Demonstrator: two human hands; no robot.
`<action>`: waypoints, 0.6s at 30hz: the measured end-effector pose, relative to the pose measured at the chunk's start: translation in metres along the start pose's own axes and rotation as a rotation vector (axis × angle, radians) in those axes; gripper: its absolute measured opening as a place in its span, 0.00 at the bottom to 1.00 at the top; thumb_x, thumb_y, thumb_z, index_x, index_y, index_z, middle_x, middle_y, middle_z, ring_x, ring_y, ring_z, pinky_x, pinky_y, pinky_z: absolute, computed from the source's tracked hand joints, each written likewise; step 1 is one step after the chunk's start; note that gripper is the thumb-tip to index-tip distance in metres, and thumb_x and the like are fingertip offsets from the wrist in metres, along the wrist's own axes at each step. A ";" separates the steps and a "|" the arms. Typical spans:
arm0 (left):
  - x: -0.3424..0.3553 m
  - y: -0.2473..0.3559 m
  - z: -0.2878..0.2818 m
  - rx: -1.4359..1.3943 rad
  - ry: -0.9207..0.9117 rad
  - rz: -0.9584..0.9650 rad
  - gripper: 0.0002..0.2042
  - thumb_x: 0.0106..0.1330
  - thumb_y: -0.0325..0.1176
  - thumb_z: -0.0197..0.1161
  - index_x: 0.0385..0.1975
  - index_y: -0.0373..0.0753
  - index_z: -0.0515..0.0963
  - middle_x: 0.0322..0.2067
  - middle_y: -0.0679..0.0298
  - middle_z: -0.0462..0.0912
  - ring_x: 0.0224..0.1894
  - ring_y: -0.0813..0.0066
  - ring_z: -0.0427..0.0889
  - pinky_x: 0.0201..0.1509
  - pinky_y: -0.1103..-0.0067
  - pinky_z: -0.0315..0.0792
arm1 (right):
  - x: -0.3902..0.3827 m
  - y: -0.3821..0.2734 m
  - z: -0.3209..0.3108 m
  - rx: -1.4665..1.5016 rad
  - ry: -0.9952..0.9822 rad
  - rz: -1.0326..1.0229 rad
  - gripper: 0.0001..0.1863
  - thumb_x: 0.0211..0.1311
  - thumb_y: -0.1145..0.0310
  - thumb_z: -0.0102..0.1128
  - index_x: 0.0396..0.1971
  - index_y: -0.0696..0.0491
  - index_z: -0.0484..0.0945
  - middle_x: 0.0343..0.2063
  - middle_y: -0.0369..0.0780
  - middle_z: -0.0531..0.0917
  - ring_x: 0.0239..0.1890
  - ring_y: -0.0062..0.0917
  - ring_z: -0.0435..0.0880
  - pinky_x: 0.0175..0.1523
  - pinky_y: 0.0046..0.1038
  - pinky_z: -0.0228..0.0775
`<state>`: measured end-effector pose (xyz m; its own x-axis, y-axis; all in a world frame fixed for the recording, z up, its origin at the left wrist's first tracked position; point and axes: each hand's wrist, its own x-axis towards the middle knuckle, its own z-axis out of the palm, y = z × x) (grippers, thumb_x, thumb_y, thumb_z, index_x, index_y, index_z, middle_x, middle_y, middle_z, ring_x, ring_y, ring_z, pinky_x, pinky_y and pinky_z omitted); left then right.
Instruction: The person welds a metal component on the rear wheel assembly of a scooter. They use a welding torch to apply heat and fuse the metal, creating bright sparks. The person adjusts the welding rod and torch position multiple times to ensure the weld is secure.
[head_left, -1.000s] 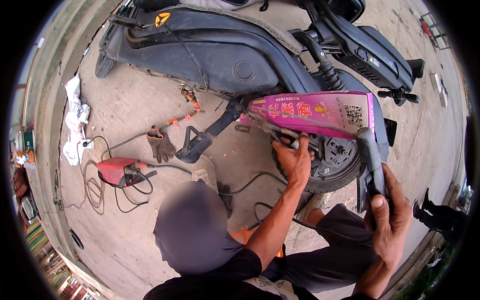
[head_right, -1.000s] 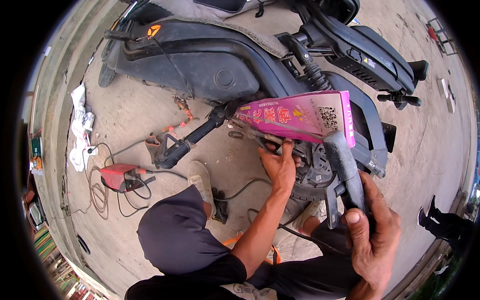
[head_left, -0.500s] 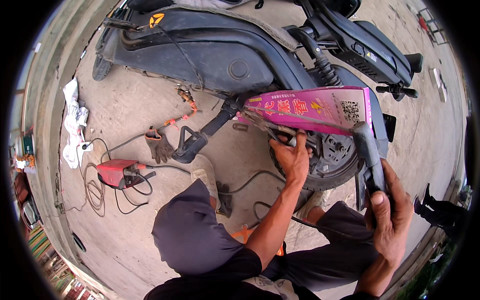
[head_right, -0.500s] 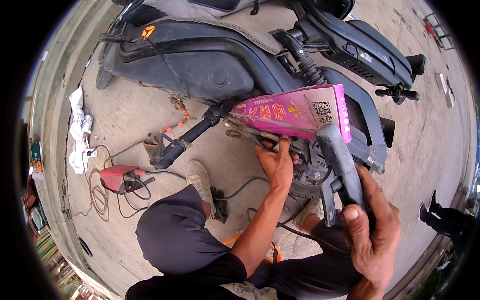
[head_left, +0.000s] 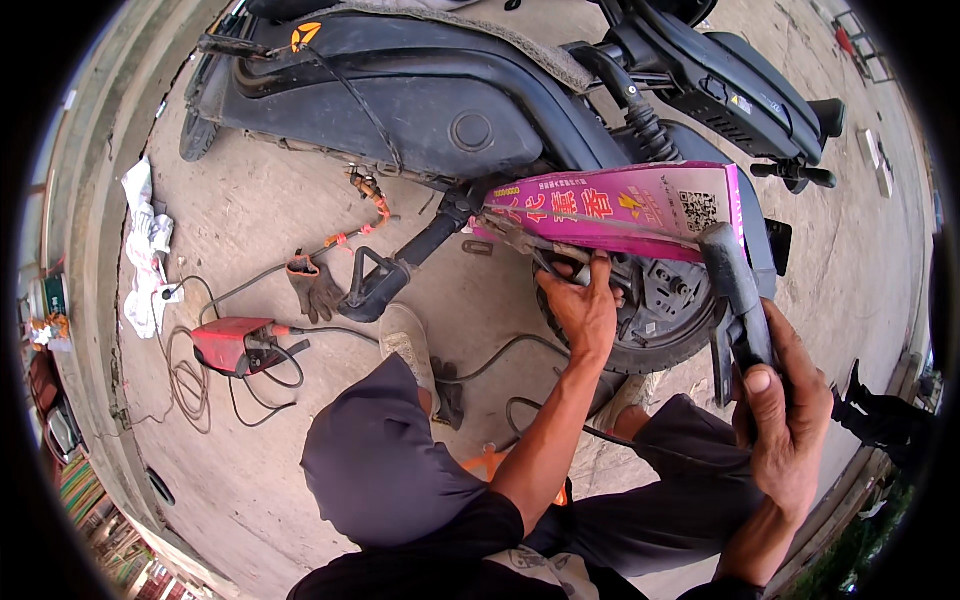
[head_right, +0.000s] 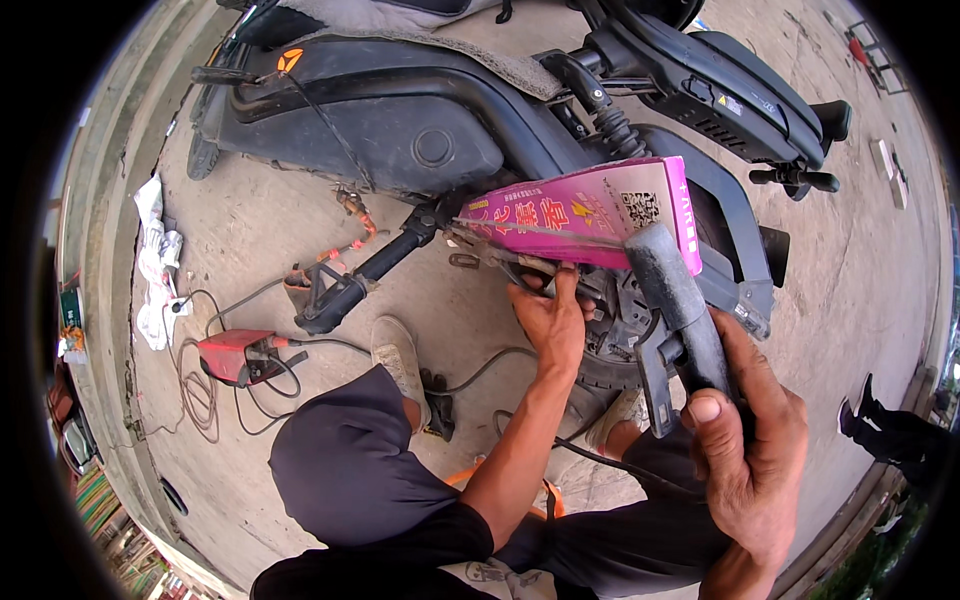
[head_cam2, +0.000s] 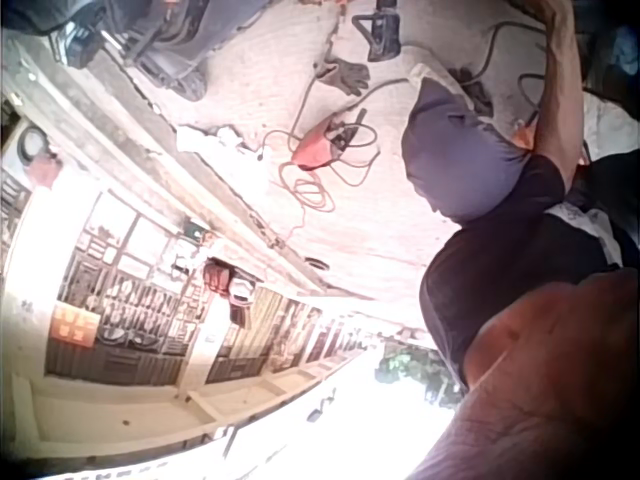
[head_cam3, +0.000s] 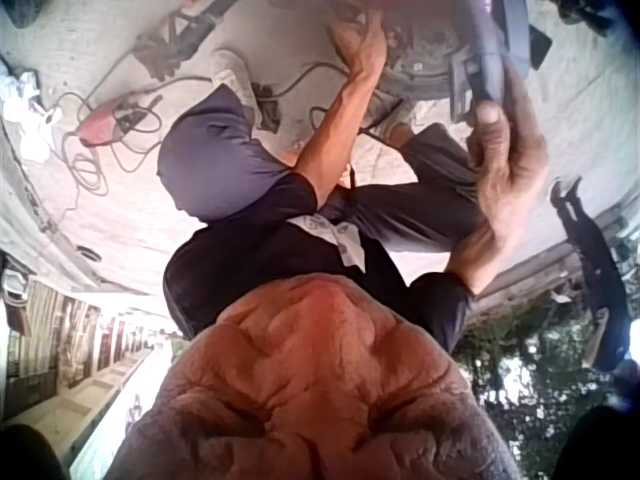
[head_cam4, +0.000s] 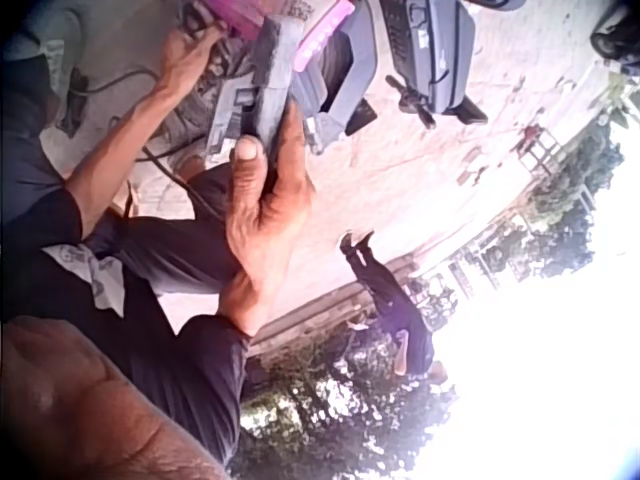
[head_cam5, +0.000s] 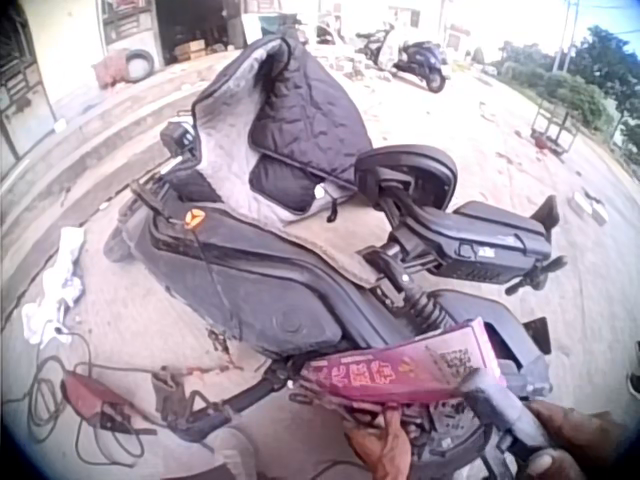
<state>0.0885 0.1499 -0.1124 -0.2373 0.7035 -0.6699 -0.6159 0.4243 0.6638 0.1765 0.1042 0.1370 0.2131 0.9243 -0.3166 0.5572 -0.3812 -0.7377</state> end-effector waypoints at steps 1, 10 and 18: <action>0.000 0.000 0.000 0.001 0.000 -0.002 0.25 0.66 0.35 0.71 0.44 0.38 0.55 0.31 0.56 0.75 0.16 0.74 0.75 0.16 0.79 0.71 | 0.000 0.001 -0.001 0.004 0.003 -0.011 0.34 0.76 0.51 0.57 0.69 0.62 0.69 0.19 0.28 0.69 0.15 0.08 0.64 0.19 0.15 0.52; 0.000 -0.002 0.001 -0.005 -0.004 0.019 0.24 0.67 0.34 0.70 0.44 0.39 0.56 0.30 0.57 0.76 0.14 0.75 0.77 0.14 0.80 0.72 | 0.001 -0.003 -0.004 -0.004 -0.005 0.005 0.34 0.76 0.50 0.57 0.69 0.62 0.68 0.20 0.29 0.71 0.14 0.07 0.64 0.19 0.15 0.52; 0.002 -0.002 0.001 0.056 0.016 0.084 0.21 0.66 0.32 0.68 0.42 0.39 0.58 0.31 0.58 0.77 0.15 0.76 0.77 0.14 0.81 0.73 | 0.002 -0.001 -0.002 -0.025 -0.019 0.008 0.33 0.76 0.51 0.56 0.69 0.61 0.69 0.22 0.31 0.73 0.14 0.08 0.65 0.19 0.15 0.54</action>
<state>0.0904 0.1509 -0.1148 -0.2989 0.7290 -0.6159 -0.5504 0.3955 0.7353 0.1775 0.1064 0.1383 0.2023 0.9208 -0.3336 0.5754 -0.3874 -0.7203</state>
